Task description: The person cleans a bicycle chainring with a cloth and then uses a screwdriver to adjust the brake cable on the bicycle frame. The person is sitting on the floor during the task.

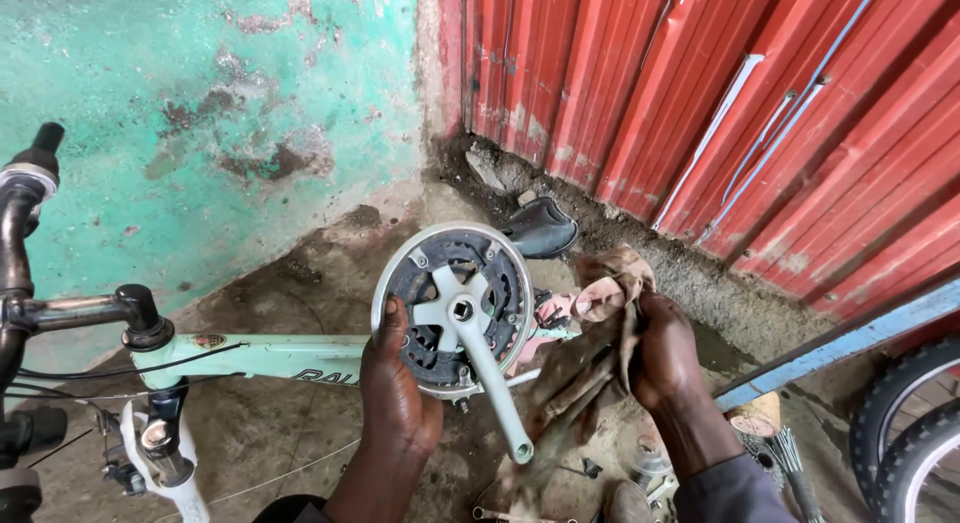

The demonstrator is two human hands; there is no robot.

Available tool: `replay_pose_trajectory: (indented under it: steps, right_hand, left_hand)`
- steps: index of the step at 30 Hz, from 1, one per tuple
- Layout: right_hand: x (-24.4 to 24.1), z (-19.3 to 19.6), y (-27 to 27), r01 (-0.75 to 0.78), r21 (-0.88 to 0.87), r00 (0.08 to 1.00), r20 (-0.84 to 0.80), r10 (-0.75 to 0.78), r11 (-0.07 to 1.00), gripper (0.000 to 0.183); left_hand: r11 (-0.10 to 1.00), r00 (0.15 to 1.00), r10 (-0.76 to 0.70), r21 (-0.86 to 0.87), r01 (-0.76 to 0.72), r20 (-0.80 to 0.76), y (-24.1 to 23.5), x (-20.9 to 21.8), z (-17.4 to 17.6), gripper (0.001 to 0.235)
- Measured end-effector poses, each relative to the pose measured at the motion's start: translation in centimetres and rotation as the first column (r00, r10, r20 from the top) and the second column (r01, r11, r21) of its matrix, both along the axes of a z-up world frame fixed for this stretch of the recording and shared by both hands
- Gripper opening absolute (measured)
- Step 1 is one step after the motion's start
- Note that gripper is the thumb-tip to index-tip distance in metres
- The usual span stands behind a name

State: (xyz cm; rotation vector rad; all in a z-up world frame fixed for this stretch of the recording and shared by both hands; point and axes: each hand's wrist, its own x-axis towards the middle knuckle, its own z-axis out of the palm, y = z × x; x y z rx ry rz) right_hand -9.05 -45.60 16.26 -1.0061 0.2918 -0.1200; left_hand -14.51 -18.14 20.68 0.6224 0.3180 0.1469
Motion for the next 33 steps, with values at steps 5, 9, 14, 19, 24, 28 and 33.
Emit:
replay_pose_trajectory:
  steps: [5,9,14,19,24,28,33]
  right_hand:
    - [-0.7,0.8,3.8,0.048,-0.459,0.971,0.231,0.067,0.887,0.02]
    - [-2.1,8.0,10.0,-0.14,-0.441,0.989,-0.11,0.101,0.887,0.031]
    - [-0.8,2.2,10.9,0.295,-0.931,0.893,0.187,0.41,-0.217,0.05]
    - [-1.5,2.7,11.5,0.176,-0.984,0.826,0.137,0.547,-0.02,0.059]
    - [-1.2,2.1,10.1,-0.222,-0.668,0.947,0.026,0.321,0.71,0.024]
    - [-0.4,2.6,8.4,-0.042,-0.544,0.994,0.065,0.092,0.838,0.035]
    - [-1.0,3.8,8.9,-0.385,-0.463,0.922,-0.159,0.352,0.799,0.041]
  left_hand:
    - [0.998,0.999,0.001,0.06,0.001,-0.046,-0.5,1.2,1.2,0.049]
    - [0.977,0.993,-0.042,0.204,0.063,-0.108,-2.4,2.1,3.9,0.048]
    - [0.934,0.998,-0.053,0.35,0.065,-0.042,-1.9,5.0,-0.5,0.053]
    - [0.948,0.992,-0.006,0.314,0.044,-0.122,1.2,7.0,-2.5,0.073]
    - [1.0,0.997,0.01,0.026,-0.012,0.075,2.9,8.3,-3.4,0.045]
    - [0.997,0.998,0.004,0.071,-0.009,0.066,2.9,8.1,-2.9,0.049]
    - [0.977,0.978,-0.183,0.133,0.169,0.104,2.0,7.3,-1.9,0.049]
